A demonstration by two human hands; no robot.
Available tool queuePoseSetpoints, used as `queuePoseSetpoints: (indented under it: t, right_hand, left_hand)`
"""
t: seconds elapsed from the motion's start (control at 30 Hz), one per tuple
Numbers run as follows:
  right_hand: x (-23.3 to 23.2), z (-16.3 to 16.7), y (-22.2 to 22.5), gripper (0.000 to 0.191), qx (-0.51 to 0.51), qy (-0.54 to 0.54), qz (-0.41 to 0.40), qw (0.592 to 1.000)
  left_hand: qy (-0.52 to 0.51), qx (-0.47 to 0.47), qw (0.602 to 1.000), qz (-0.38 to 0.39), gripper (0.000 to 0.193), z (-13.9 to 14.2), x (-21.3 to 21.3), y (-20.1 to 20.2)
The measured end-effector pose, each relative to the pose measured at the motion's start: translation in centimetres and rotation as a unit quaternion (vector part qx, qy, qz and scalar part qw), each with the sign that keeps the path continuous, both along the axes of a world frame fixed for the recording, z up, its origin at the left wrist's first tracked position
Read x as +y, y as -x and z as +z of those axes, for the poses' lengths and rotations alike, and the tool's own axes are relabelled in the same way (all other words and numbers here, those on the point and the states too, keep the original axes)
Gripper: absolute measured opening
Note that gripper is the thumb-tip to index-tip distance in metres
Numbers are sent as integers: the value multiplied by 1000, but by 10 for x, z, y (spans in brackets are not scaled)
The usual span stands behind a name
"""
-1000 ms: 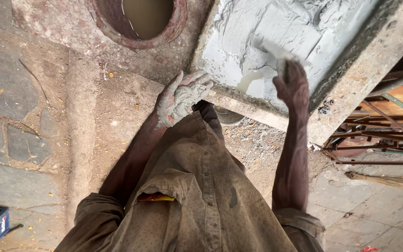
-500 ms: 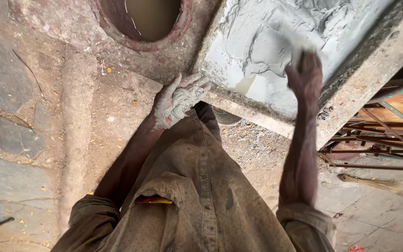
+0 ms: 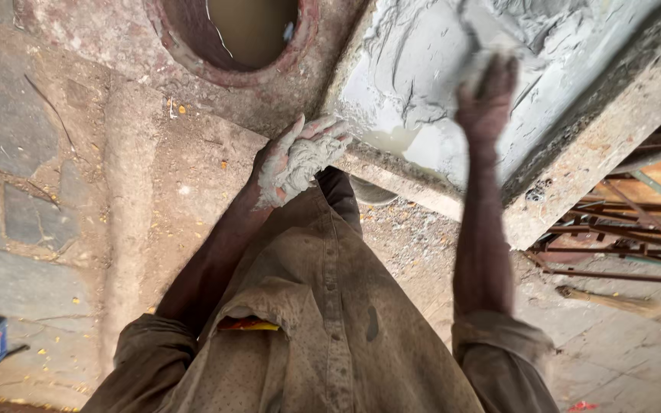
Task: The person scoops white plaster from a basin using a trowel and applies it to a red metal surface. They repeatedly transfer plaster from their left hand to the trowel and spread it in patches across the surface.
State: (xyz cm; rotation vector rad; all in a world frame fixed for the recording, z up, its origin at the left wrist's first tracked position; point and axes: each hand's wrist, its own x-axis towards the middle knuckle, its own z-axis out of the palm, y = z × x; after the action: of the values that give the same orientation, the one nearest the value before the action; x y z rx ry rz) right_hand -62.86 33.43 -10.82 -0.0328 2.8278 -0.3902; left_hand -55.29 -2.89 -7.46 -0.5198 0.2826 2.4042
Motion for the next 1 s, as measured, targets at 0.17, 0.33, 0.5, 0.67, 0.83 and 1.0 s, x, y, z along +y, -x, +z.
queuePoseSetpoints:
  t: [0.17,0.33,0.5,0.67,0.83,1.0]
  right_hand:
    - [-13,4,-48,69,47,-1,124,991]
    - [-6,10,35,62,-55,27,-41,997]
    - [-62,2,9,77,-101,19,8,995]
    - [12,40,16,38,-245,-300,253,887]
    - [-11,0,-11,52,-2,48,15,999]
    - [7,13,-45,58,-41,33,88,995]
  left_hand:
    - [-21,-10,1000,19,74,-2,4,5]
    - [10,13,1000,8,74,2,3,5]
    - [-4,23,1000,11,73,6,-1,7]
    - [-14,-10,999,27,70,3,2,5]
    - [-17,1,1000,23,70,0,4,5]
    - [-4,-11,1000,2,72,0,3,15]
